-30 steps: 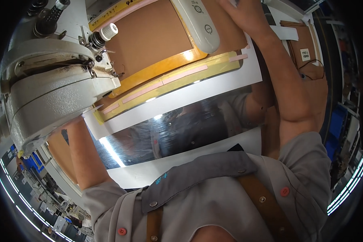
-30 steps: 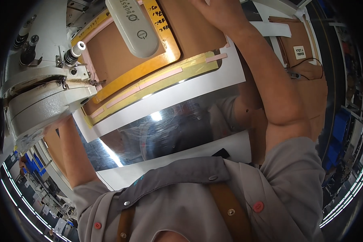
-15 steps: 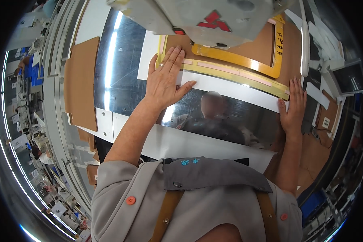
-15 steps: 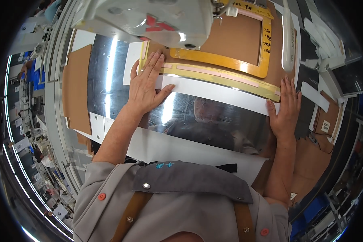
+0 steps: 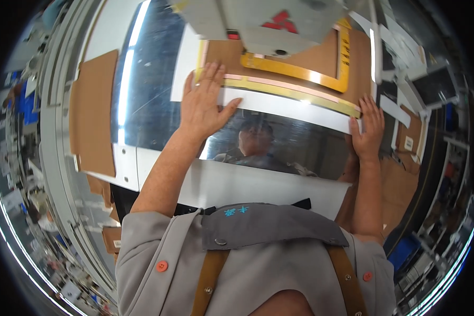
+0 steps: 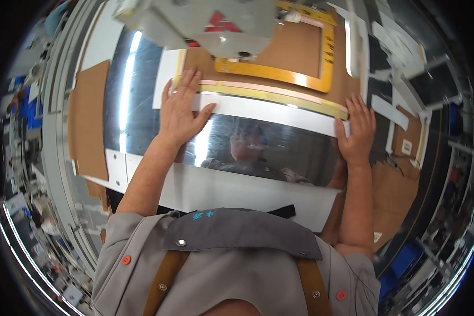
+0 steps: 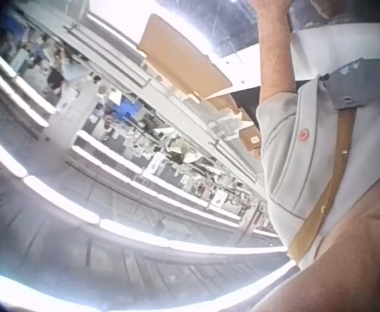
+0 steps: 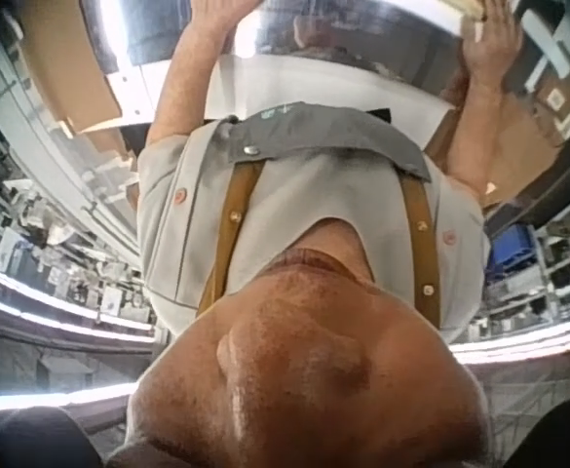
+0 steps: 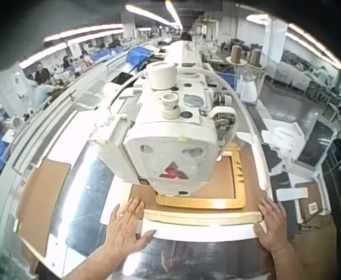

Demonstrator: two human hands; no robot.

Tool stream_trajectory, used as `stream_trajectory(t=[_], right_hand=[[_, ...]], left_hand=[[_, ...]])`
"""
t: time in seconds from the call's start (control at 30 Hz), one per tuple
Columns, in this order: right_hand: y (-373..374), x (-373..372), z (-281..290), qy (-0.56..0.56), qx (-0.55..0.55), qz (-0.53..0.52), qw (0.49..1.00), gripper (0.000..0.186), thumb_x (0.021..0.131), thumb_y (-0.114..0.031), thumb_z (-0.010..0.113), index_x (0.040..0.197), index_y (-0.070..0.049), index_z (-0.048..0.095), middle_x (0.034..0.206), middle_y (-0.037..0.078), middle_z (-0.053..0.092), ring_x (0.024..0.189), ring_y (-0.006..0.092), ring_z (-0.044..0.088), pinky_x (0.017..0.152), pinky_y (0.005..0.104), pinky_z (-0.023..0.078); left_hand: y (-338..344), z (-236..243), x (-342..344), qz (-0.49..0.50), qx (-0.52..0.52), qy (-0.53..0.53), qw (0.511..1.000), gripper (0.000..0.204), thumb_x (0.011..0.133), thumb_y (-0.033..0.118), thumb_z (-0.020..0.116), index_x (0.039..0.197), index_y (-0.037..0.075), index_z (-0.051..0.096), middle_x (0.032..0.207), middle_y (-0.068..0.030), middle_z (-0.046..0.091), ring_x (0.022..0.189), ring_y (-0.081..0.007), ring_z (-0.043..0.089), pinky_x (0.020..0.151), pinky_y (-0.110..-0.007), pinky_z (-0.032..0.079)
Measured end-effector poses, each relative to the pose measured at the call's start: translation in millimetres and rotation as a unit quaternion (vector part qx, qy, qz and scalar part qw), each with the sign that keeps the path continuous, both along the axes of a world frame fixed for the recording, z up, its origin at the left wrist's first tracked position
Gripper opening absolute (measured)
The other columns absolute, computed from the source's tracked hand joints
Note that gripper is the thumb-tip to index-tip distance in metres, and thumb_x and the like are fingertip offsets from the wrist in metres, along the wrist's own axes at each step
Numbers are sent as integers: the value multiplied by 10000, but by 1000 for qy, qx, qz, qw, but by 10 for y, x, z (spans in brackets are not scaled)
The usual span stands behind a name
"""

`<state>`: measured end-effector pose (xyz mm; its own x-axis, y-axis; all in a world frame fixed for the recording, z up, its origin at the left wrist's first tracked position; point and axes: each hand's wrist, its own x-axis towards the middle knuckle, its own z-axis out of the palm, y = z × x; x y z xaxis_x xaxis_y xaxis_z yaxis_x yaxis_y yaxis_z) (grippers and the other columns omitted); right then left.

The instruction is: The recorder is placing leather pieces and labels into a template and operating a programmable pattern sewing machine to attach them.

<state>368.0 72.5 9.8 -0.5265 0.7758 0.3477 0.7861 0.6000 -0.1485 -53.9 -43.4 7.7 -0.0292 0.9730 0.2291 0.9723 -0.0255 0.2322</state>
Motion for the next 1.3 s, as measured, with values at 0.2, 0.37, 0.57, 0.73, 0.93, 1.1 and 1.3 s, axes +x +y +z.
stream_trajectory(t=[0.2, 0.37, 0.57, 0.73, 0.93, 1.1, 1.3], right_hand=[[-170, -90, 21, -8, -38, -24, 999, 542, 961, -402, 631, 1410, -107, 562, 1506, 119, 536, 1445, 288, 451, 1191, 599, 252], [-263, -7, -41, 20, -44, -53, 997, 619, 983, -487, 597, 1441, -76, 531, 1520, 117, 519, 1459, 285, 429, 1187, 584, 283], [-294, 14, -22, -8, -22, -76, 997, 637, 981, -507, 593, 1451, -80, 533, 1525, 108, 517, 1459, 300, 416, 1193, 570, 282], [-297, -2, -58, 5, -24, -79, 997, 628, 977, -496, 603, 1453, -93, 531, 1521, 107, 520, 1447, 295, 429, 1188, 562, 292], [-293, -29, -37, 48, -9, -81, 996, 653, 975, -510, 597, 1498, -137, 481, 1551, 81, 488, 1458, 293, 415, 1193, 564, 287], [-272, -37, -52, -37, -28, -73, 996, 638, 988, -541, 550, 1515, -189, 470, 1584, 38, 455, 1512, 275, 338, 1215, 585, 249], [-225, 13, -99, -32, -10, -77, 996, 607, 984, -513, 571, 1490, -184, 501, 1564, 41, 486, 1494, 266, 373, 1210, 572, 262]], left_hand=[[-130, -10, -104, -14, -28, 18, 999, 726, 958, 478, 583, 1539, 72, 425, 1608, -136, 422, 1494, -285, 385, 1245, -520, 133], [-80, -8, -65, -18, -33, 41, 998, 713, 983, 510, 533, 1544, 86, 418, 1605, -135, 423, 1501, -274, 371, 1237, -527, 104], [-66, -11, -45, -17, -38, 24, 999, 717, 996, 543, 494, 1538, 79, 424, 1612, -145, 407, 1508, -289, 356, 1230, -543, 95], [-102, -42, -87, -7, -53, 68, 996, 655, 994, 542, 498, 1522, 155, 473, 1620, -148, 392, 1516, -292, 344, 1227, -578, 83], [-74, -2, -68, -1, -53, 35, 998, 647, 979, 526, 540, 1514, 166, 484, 1627, -149, 380, 1519, -294, 336, 1224, -585, 93], [-59, -55, -78, -18, -37, 24, 999, 744, 984, 583, 510, 1574, 146, 387, 1654, -133, 334, 1553, -279, 264, 1237, -580, 70], [-47, -54, -54, -1, -52, 47, 998, 753, 977, 596, 496, 1576, 152, 390, 1651, -109, 351, 1547, -264, 282, 1231, -603, 69]])
